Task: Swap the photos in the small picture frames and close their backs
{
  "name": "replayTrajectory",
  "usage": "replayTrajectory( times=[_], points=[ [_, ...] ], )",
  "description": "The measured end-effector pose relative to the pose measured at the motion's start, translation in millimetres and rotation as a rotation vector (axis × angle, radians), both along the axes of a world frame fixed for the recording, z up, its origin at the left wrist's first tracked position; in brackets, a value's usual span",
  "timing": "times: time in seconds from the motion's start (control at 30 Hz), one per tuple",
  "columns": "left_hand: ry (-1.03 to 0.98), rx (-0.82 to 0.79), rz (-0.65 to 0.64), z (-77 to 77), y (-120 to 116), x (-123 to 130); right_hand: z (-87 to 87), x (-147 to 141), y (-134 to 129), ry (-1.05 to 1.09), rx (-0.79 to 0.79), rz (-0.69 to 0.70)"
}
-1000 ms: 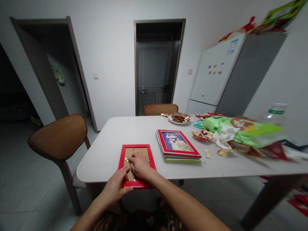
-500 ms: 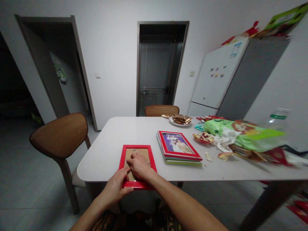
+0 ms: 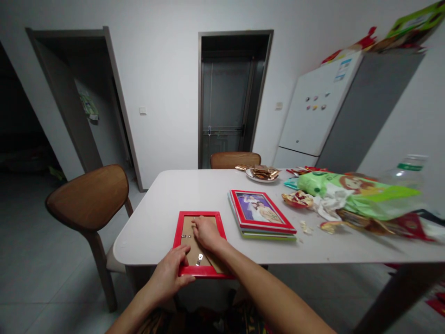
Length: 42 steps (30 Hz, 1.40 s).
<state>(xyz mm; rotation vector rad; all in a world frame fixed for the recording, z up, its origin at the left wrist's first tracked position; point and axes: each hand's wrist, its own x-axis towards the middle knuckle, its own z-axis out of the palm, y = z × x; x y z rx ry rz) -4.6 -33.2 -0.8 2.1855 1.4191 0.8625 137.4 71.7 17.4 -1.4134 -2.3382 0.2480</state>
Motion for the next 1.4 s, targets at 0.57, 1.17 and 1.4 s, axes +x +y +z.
replayTrajectory(
  times=[0.57, 1.17, 1.4],
  points=[
    [0.058, -0.005, 0.027, 3.9, -7, 2, -4.8, -12, 45, 0.061, -0.15, -0.464],
    [0.06, 0.037, -0.007, 27.3, -12, 22, 11.3, 67, -28, 1.05, -0.276, -0.292],
    [-0.836, -0.034, 0.114, 76.1, -8, 47, 6.4, 12, -77, 1.429, -0.971, -0.062]
  ],
)
